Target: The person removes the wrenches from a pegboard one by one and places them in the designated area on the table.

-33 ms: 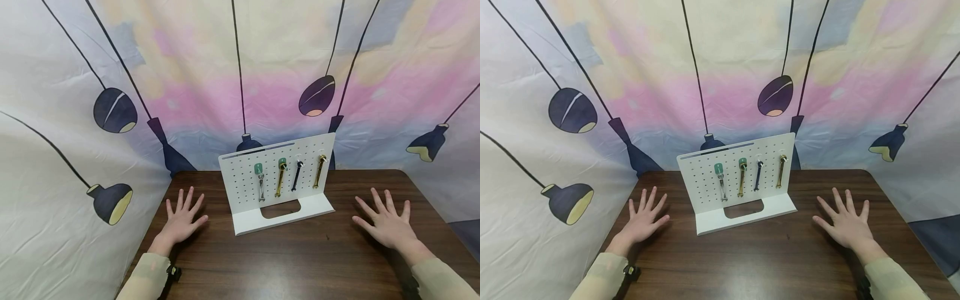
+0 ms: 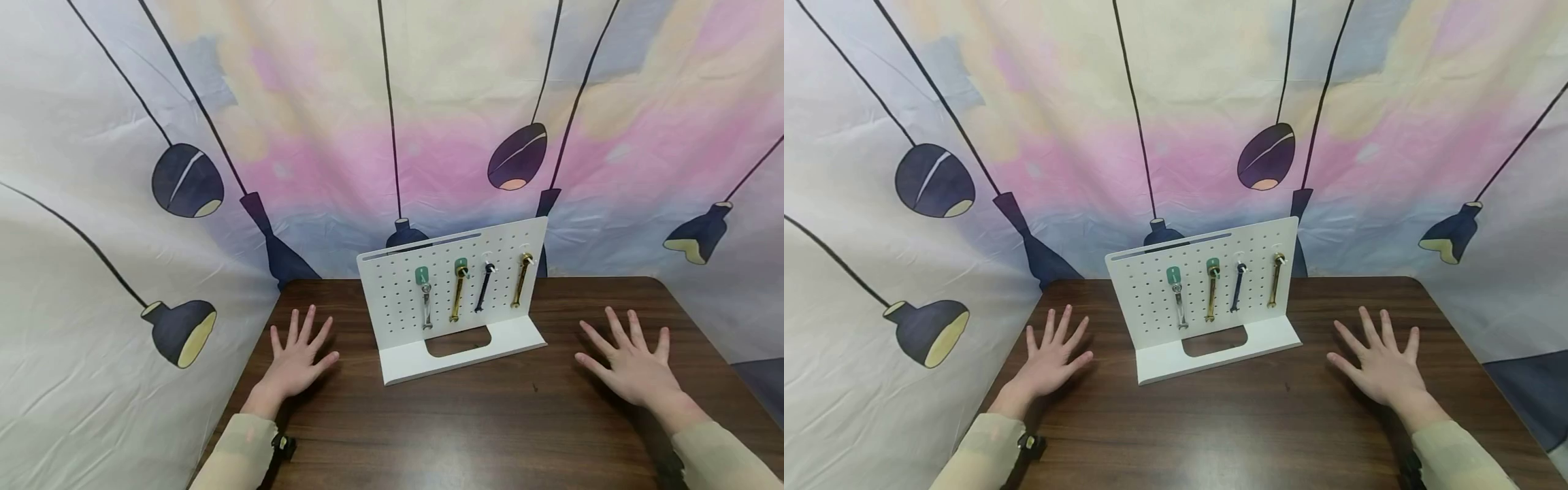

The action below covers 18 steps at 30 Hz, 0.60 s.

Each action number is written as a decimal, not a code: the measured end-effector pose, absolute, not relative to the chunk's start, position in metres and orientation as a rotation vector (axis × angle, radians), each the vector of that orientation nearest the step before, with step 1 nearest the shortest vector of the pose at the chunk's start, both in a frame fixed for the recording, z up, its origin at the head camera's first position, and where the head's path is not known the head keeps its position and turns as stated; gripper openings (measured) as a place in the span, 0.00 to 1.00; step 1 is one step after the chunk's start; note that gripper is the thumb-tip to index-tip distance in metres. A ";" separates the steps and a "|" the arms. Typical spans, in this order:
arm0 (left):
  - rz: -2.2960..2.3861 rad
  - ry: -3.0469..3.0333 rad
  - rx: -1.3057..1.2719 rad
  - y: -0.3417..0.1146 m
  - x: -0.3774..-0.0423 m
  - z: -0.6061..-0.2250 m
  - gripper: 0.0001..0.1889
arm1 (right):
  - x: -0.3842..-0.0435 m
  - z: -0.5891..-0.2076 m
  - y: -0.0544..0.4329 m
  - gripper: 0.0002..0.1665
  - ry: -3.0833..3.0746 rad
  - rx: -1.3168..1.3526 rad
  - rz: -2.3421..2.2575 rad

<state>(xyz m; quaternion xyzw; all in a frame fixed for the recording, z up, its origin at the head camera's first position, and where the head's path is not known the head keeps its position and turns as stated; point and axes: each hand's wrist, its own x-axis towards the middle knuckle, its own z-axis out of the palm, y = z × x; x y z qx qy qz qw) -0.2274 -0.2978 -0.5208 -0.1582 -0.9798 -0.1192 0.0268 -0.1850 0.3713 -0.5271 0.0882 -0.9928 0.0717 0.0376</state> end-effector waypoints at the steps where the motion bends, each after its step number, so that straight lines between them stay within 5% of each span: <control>1: -0.370 -3.028 -0.490 -0.298 -0.228 -0.521 0.44 | -0.185 -0.527 0.371 0.49 -3.048 0.268 0.222; 18: -0.352 -3.019 -0.477 -0.298 -0.227 -0.521 0.44 | -0.187 -0.525 0.368 0.49 -3.059 0.273 0.241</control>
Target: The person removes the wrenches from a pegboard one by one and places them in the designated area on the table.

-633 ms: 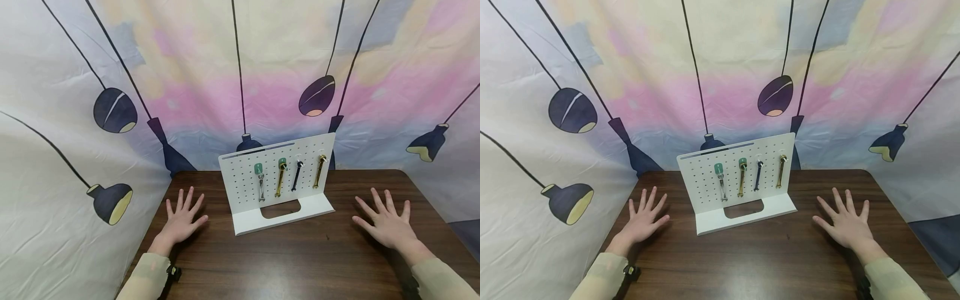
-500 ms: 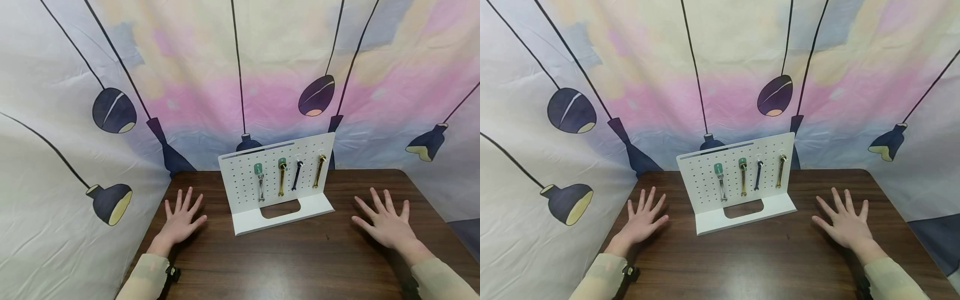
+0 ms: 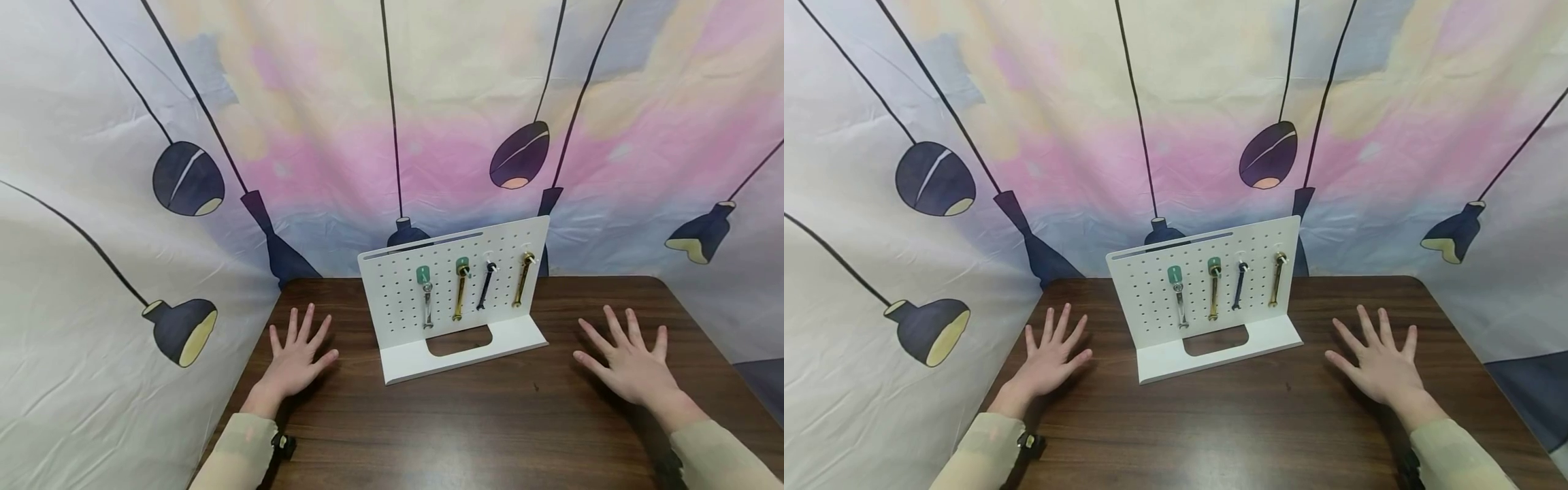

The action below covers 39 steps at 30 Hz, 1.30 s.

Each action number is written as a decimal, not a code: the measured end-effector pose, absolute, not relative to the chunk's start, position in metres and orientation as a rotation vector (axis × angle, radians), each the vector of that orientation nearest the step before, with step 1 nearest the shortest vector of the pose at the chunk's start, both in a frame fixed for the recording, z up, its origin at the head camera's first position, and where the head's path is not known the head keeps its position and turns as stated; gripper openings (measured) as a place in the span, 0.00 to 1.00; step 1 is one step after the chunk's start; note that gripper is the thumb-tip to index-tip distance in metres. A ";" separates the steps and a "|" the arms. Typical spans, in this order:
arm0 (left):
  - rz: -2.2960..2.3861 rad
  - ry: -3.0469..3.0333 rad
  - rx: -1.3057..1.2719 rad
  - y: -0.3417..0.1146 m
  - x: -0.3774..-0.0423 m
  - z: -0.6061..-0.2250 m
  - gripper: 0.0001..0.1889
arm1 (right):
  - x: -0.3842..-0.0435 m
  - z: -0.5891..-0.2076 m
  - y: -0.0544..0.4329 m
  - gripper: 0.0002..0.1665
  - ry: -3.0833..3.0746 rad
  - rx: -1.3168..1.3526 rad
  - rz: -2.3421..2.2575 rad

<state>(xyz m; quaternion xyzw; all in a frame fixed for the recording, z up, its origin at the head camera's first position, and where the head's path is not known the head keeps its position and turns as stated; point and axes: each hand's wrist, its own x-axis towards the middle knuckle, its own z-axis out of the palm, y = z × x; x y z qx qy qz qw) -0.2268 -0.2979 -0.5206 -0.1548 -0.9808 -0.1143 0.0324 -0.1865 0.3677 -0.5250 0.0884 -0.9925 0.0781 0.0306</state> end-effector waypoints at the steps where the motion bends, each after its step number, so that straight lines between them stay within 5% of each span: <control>1: -0.357 -3.010 -0.481 -0.298 -0.227 -0.521 0.44 | -0.187 -0.525 0.367 0.49 -3.059 0.273 0.240; 39: -0.357 -3.035 -0.494 -0.299 -0.230 -0.520 0.45 | -0.189 -0.525 0.373 0.50 -3.033 0.274 0.221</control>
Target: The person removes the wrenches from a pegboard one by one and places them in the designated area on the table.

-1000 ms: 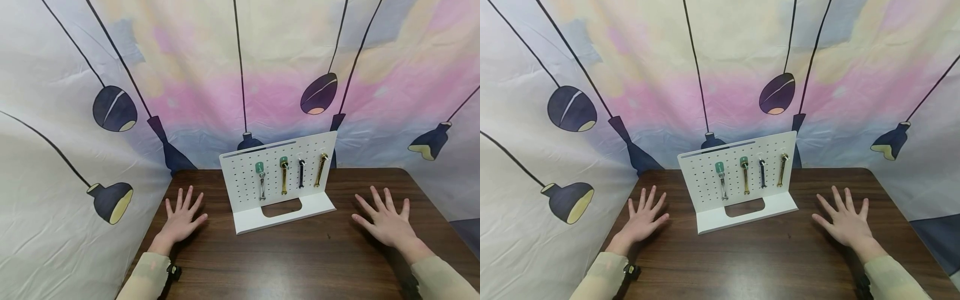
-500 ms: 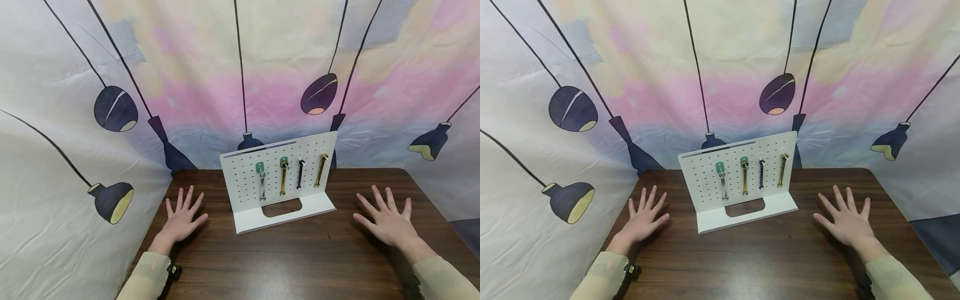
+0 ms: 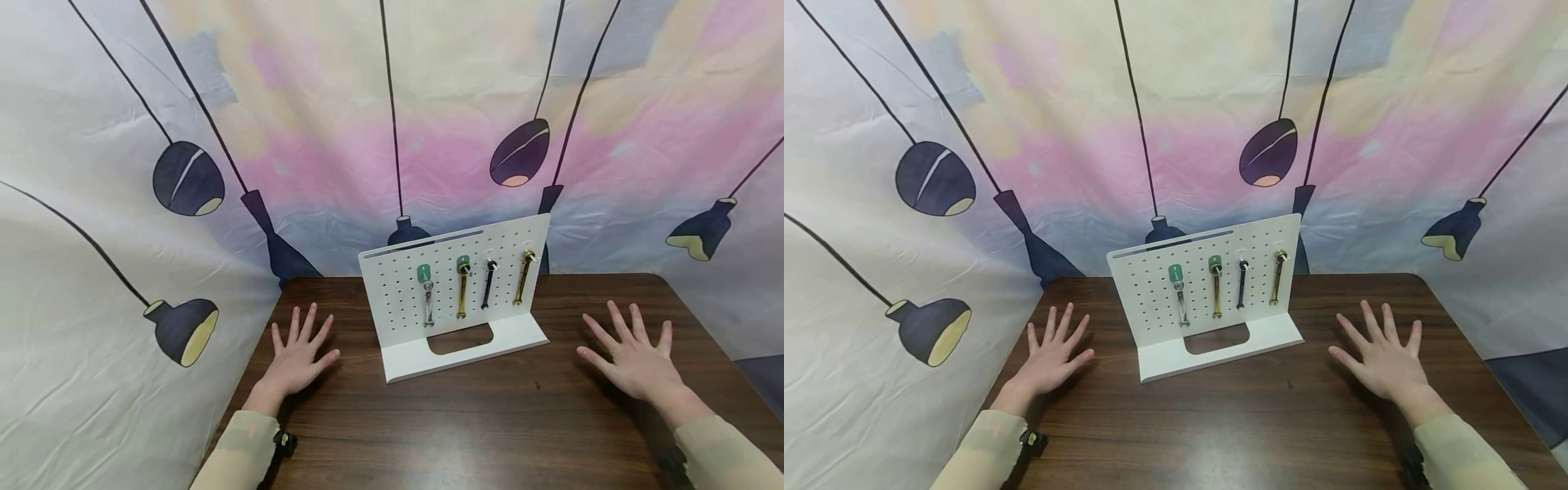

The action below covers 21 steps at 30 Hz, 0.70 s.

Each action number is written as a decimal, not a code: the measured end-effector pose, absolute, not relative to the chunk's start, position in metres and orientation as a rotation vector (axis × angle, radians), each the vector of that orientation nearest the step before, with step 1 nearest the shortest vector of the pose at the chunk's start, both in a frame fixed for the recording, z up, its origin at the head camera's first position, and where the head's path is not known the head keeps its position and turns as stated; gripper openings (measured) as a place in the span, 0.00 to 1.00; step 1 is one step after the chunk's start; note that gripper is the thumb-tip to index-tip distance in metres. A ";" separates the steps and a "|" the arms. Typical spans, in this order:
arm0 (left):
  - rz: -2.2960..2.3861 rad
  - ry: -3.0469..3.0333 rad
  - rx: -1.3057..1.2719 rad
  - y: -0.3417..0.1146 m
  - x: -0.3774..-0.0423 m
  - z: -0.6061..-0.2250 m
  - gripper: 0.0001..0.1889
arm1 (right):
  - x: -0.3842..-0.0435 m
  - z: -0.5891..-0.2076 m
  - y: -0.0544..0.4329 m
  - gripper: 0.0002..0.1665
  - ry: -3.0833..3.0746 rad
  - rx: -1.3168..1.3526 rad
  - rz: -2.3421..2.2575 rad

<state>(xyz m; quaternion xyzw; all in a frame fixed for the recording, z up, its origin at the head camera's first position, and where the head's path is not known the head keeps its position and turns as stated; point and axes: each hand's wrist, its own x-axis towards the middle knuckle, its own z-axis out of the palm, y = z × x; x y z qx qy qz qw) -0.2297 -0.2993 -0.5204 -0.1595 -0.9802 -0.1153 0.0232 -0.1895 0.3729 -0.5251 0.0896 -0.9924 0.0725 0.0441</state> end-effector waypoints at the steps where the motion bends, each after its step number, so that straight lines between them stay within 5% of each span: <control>1: -0.360 -3.037 -0.494 -0.299 -0.229 -0.520 0.45 | -0.190 -0.525 0.373 0.50 -3.035 0.273 0.223; 21: -0.417 -2.909 -0.573 -0.299 -0.228 -0.521 0.38 | -0.193 -0.513 0.370 0.44 -3.076 0.306 0.270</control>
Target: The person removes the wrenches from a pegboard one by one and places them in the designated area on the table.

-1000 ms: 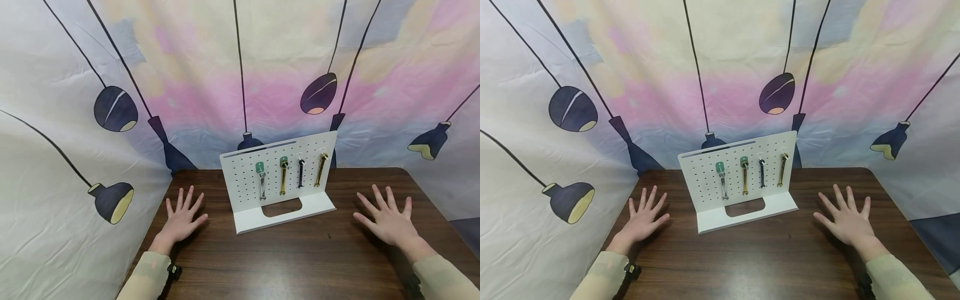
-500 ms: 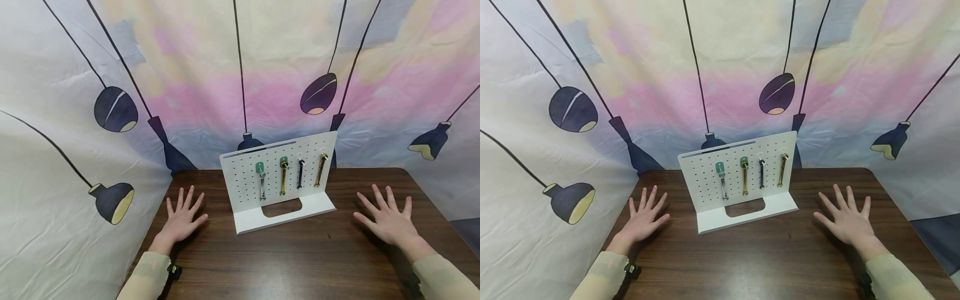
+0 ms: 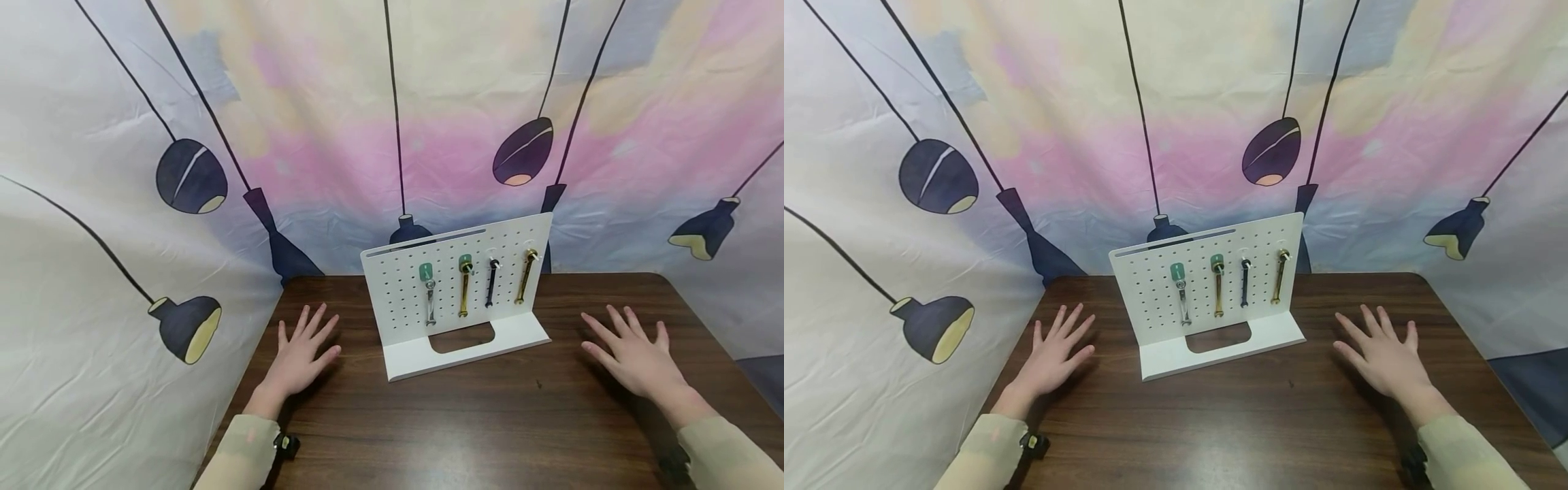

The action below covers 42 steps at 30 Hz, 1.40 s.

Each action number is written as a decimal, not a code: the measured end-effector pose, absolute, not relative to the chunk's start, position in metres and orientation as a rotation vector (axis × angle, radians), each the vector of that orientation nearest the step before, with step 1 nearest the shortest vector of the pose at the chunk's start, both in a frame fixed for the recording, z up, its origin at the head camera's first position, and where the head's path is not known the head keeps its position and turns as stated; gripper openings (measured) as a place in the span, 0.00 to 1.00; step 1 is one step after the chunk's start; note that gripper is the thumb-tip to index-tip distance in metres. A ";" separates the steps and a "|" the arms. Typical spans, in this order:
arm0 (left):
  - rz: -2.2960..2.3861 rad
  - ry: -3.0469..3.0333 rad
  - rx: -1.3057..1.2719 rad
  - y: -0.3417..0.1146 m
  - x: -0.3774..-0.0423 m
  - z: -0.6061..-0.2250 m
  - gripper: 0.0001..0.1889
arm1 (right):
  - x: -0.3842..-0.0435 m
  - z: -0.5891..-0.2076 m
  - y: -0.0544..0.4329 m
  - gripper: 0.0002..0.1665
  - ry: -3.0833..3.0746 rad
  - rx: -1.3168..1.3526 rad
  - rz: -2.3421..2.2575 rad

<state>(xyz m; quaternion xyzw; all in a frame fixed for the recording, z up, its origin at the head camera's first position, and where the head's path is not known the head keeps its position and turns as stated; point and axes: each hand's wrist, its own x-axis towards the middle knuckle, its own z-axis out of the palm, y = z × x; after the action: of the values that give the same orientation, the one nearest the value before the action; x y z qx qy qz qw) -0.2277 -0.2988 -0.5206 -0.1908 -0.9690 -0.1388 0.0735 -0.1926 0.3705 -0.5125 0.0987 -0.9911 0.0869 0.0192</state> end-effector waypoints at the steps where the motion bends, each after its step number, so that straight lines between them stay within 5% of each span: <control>1: -0.434 -2.900 -0.569 -0.298 -0.228 -0.521 0.38 | -0.192 -0.512 0.370 0.43 -3.073 0.309 0.282; 14: -1.164 -2.636 -0.432 -0.261 -0.220 -0.526 0.28 | -0.193 -0.508 0.352 0.29 -2.874 0.253 0.602; 26: -1.767 -2.213 -0.068 -0.187 -0.225 -0.530 0.21 | -0.196 -0.521 0.317 0.26 -2.602 0.097 1.024; 42: -1.896 -1.962 0.180 -0.150 -0.240 -0.530 0.11 | -0.200 -0.521 0.291 0.24 -2.377 -0.095 1.208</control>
<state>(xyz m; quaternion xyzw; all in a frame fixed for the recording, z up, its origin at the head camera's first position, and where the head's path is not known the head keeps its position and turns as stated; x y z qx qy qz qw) -0.2401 -0.1504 -0.5301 0.0644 -0.7027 -0.6790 0.2024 -0.1997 0.2912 -0.5209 -0.0346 -0.8661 0.4402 0.2344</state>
